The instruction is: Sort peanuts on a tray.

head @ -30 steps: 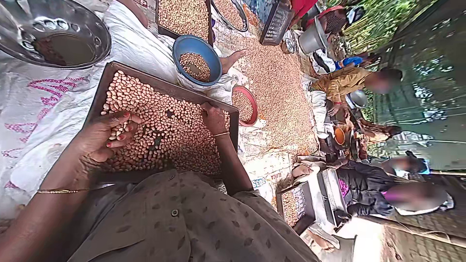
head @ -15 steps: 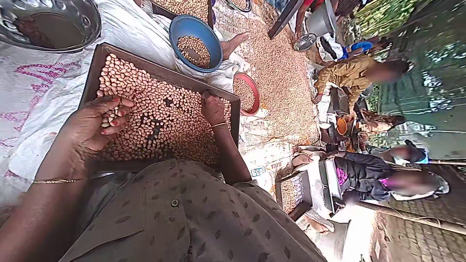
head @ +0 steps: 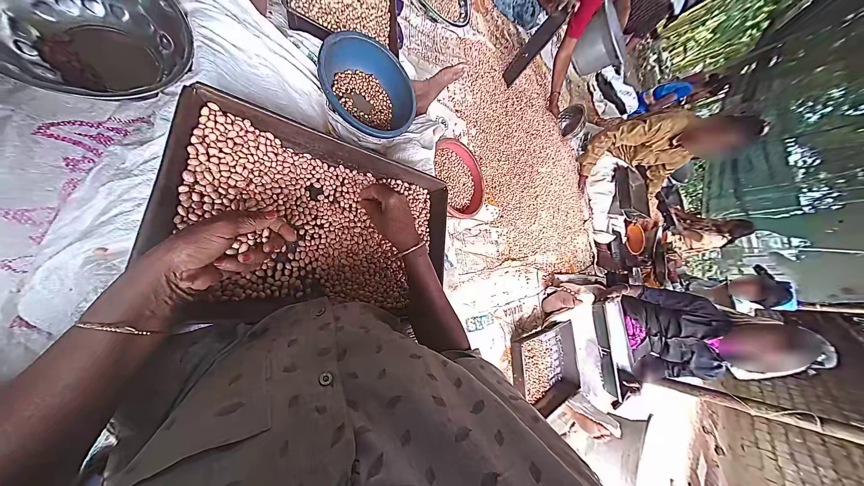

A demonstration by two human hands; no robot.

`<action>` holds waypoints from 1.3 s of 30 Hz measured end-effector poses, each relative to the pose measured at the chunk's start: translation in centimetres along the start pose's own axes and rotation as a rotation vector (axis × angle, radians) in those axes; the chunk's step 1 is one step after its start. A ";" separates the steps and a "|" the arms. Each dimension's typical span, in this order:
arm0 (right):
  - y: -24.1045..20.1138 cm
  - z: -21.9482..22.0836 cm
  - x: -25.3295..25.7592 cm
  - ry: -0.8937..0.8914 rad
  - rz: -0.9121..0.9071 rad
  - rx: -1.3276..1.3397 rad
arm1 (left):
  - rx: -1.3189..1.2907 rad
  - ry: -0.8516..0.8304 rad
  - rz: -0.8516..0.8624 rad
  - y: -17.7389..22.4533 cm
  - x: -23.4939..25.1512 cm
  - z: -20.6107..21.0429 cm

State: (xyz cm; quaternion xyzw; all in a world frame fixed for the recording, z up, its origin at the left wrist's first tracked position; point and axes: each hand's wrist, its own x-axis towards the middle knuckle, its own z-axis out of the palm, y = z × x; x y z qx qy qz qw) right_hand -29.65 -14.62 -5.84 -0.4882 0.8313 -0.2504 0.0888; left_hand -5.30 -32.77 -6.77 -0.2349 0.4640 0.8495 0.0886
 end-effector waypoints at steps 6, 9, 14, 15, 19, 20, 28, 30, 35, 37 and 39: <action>-0.6 0.6 -0.7 0.008 0.046 -0.073 | -0.229 0.079 0.147 -0.4 0.4 -0.7; -1.4 -0.3 -2.3 -0.099 -0.070 0.187 | -0.287 0.137 0.201 -0.3 0.2 -1.0; -3.2 1.2 -7.1 -0.355 -0.195 0.006 | -0.336 0.159 0.233 0.0 0.1 -1.0; -3.5 1.8 -7.8 -0.327 -0.199 -0.083 | -0.334 0.171 0.229 0.1 0.1 -0.8; -3.8 2.7 -8.6 -0.263 -0.187 -0.149 | -0.289 0.211 0.225 0.2 0.1 -0.6; -4.0 2.5 -8.4 -0.273 -0.169 -0.139 | -0.276 0.213 0.229 0.2 0.1 -0.6; -3.6 3.1 -8.9 -0.143 -0.153 -0.097 | -0.282 0.214 0.221 0.1 -0.1 -0.8; -3.4 3.7 -9.2 -0.107 -0.175 -0.152 | -0.267 0.229 0.212 0.2 0.0 -0.6; -4.2 3.9 -9.1 -0.100 -0.108 -0.182 | -0.237 0.216 0.217 0.3 0.0 -0.3; -4.4 3.4 -8.5 -0.172 -0.010 -0.109 | -0.171 0.239 0.196 0.4 -0.1 0.0; -4.8 2.9 -7.2 -0.166 0.006 0.036 | -0.046 0.280 0.155 0.6 -0.4 0.4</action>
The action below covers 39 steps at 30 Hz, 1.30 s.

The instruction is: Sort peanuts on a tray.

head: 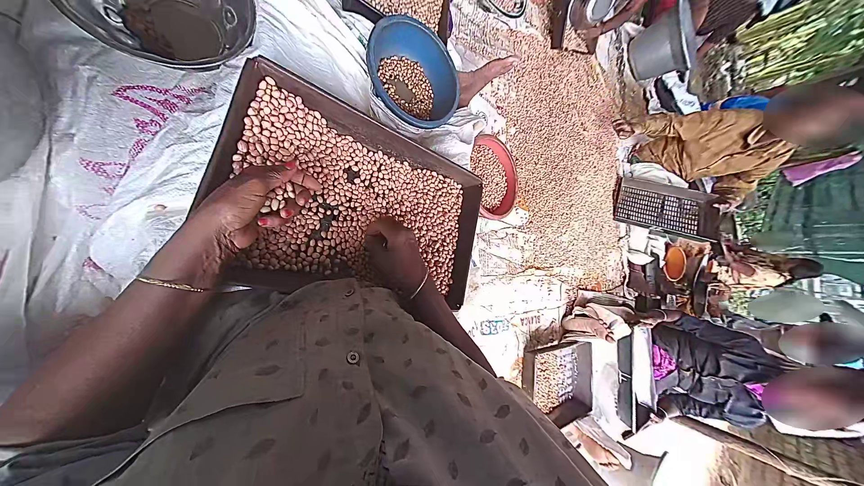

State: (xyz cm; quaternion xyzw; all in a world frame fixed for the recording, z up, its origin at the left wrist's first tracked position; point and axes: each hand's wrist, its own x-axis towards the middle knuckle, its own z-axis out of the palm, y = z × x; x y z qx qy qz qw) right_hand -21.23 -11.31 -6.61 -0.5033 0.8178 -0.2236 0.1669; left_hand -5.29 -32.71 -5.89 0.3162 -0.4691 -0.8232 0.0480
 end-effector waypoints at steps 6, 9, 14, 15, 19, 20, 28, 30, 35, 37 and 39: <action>-5.7 -0.2 3.6 0.109 -0.239 0.585 | 0.124 -0.067 -0.070 0.3 -0.3 0.9; -5.1 1.8 5.5 0.121 -0.267 0.466 | -0.107 -0.022 0.015 0.0 -0.1 0.1; -4.8 4.7 5.1 -0.198 -0.424 -0.069 | -0.399 -0.019 0.177 -0.4 0.1 -1.1; -4.8 4.9 5.0 -0.192 -0.438 -0.110 | -0.413 -0.024 0.194 -0.4 0.2 -1.0; -3.9 3.5 5.2 -0.047 -0.322 0.036 | -0.383 0.004 0.165 -0.2 0.0 -0.8; -3.8 2.8 5.3 0.019 -0.281 0.100 | -0.346 0.020 0.135 -0.2 -0.1 -0.8; -7.7 0.9 5.8 0.219 -0.342 0.482 | -0.246 -0.003 0.063 0.2 -0.5 0.2; -7.2 2.3 6.1 0.114 -0.350 0.502 | -0.389 -0.049 0.263 -0.3 -0.3 -0.9; -7.9 7.0 6.4 -0.357 -0.803 0.119 | -0.743 -0.069 0.568 -0.4 -0.4 -2.0; -7.5 6.9 6.5 -0.427 -0.805 -0.075 | -0.799 -0.063 0.596 -0.3 -0.5 -2.2; -5.5 6.1 6.9 -0.361 -0.739 -0.111 | -0.797 -0.042 0.606 -0.3 -0.7 -2.8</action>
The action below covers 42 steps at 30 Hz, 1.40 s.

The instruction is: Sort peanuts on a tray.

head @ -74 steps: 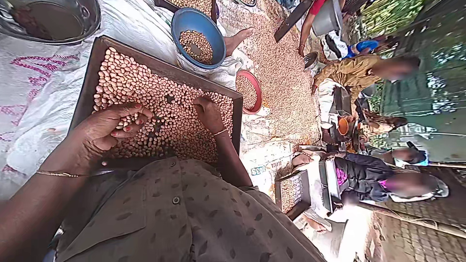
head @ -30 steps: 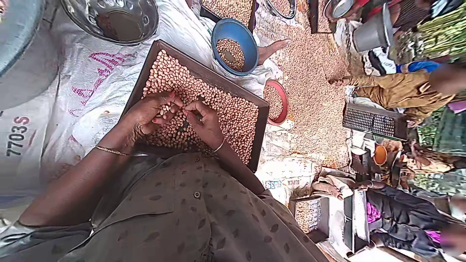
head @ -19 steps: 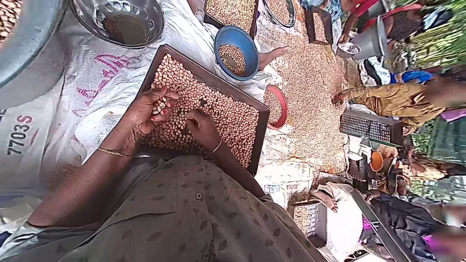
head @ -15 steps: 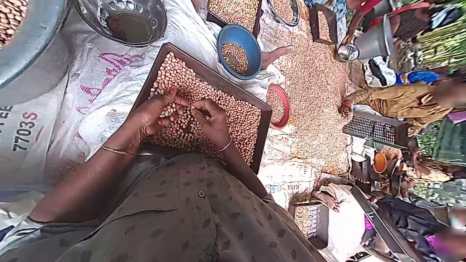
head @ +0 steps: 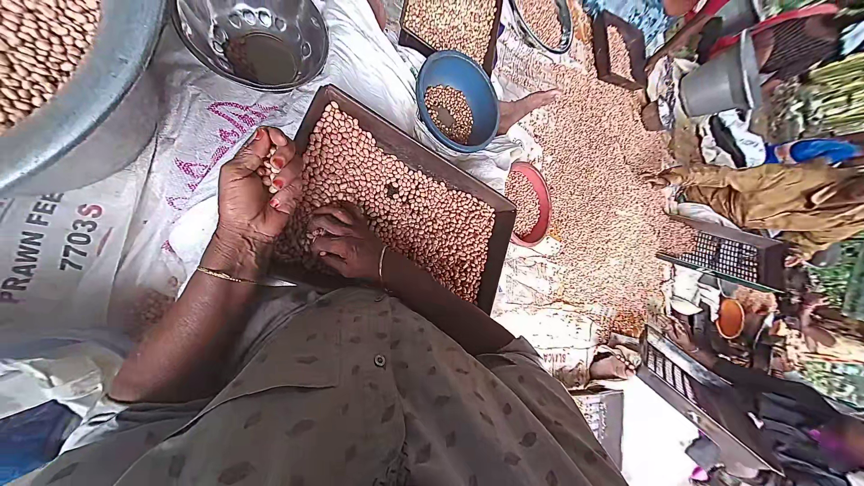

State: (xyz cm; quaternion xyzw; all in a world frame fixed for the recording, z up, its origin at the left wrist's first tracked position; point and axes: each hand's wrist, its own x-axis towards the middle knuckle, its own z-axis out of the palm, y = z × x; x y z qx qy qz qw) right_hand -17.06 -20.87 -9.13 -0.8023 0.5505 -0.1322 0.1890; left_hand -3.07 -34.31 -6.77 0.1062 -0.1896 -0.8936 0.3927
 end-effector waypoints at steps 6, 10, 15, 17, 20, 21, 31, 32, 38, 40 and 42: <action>4.1 -5.3 -8.2 0.192 0.476 -0.013 | -0.044 0.005 0.000 0.6 0.0 -0.3; 3.0 -8.5 -10.1 -0.049 0.529 0.327 | -0.074 -0.024 -0.044 0.4 0.2 -0.1; -0.4 -5.7 -2.9 0.034 0.232 0.235 | -0.012 -0.019 -0.034 0.3 0.1 -0.3; -2.1 -3.3 0.1 0.005 0.087 0.267 | 0.005 -0.021 -0.030 0.2 0.1 -0.5; -2.9 -0.7 1.4 -0.096 -0.079 0.314 | 0.006 -0.031 -0.028 0.3 0.0 -0.5; -2.3 -0.6 0.8 -0.108 -0.100 0.373 | 0.013 -0.029 -0.031 0.3 -0.1 -0.5; 3.8 -6.6 -5.6 0.272 0.510 0.565 | 0.261 -0.061 -0.299 -0.4 0.3 0.0; 4.6 -6.6 -4.7 0.329 0.485 0.431 | 0.259 -0.052 -0.289 -0.4 0.3 -0.1; 3.9 -4.2 -0.9 0.368 0.530 -0.206 | 0.195 -0.063 -0.197 -0.1 0.2 -0.4; 4.1 -3.6 -0.7 0.360 0.558 -0.236 | 0.194 -0.074 -0.187 0.0 0.2 -0.3; 4.4 -3.6 -0.3 0.293 0.619 -0.226 | 0.198 -0.087 -0.190 -0.2 0.4 -0.4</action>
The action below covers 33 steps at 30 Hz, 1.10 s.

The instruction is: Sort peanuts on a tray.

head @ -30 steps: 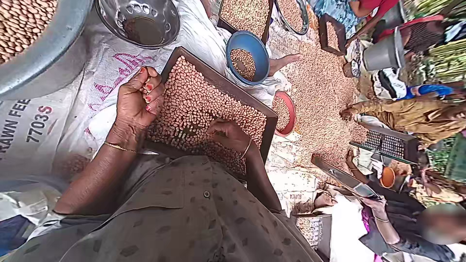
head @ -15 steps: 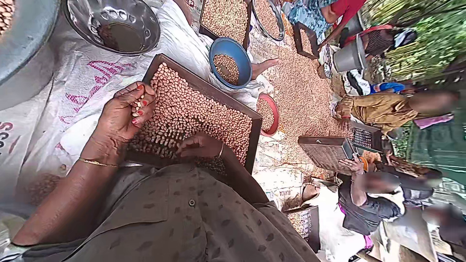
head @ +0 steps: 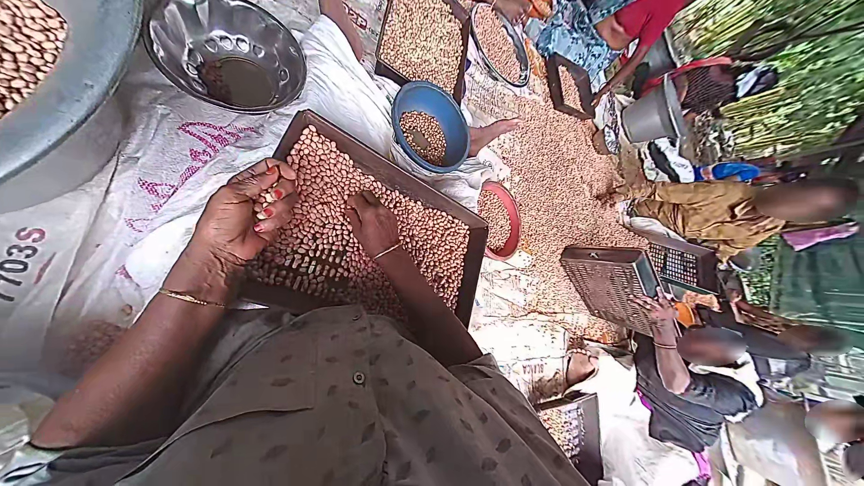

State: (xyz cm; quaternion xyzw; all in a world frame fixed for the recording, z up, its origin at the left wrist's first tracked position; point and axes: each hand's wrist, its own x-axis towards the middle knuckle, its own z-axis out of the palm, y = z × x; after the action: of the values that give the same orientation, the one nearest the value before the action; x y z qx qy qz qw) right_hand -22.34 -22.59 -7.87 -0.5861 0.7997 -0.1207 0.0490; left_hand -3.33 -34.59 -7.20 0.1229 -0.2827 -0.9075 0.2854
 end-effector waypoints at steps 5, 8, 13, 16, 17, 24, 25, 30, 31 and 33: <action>0.5 1.2 0.0 0.111 -0.021 -0.021 | 0.084 0.048 -0.081 0.0 -0.1 0.3; 0.1 -1.0 -0.6 0.133 0.012 0.292 | 0.235 0.126 -0.219 0.3 -0.2 1.2; -2.7 -3.5 -0.6 0.050 -0.124 0.958 | 0.405 0.172 -0.341 0.1 -0.2 2.3; -1.7 -2.5 -0.4 0.044 -0.066 0.808 | 0.200 0.092 -0.258 0.1 -0.1 1.2; -1.2 -2.4 -0.6 -0.037 -0.053 0.761 | 0.123 0.065 -0.208 0.2 -0.2 0.7; 0.7 -3.6 -3.9 -0.314 -0.107 0.483 | 0.031 -0.006 -0.071 0.1 -0.3 0.2; 0.9 -3.6 -4.4 -0.303 -0.135 0.431 | 0.051 0.003 -0.080 0.1 -0.4 0.2; 0.2 -1.2 -6.9 -0.168 -0.151 0.060 | 0.104 0.003 -0.092 0.1 -0.1 0.3; -0.2 -0.9 -7.3 -0.135 -0.120 0.018 | 0.113 0.002 -0.093 0.1 -0.1 0.3; -0.8 -0.7 -7.6 -0.117 -0.085 -0.019 | 0.129 0.002 -0.102 0.1 -0.2 0.3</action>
State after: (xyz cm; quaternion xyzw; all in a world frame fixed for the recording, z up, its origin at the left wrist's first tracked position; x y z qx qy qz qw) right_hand -19.39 -15.47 -7.53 -0.6258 0.7711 -0.0807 0.0848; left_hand -3.24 -34.36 -6.90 0.1563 -0.3337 -0.9005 0.2307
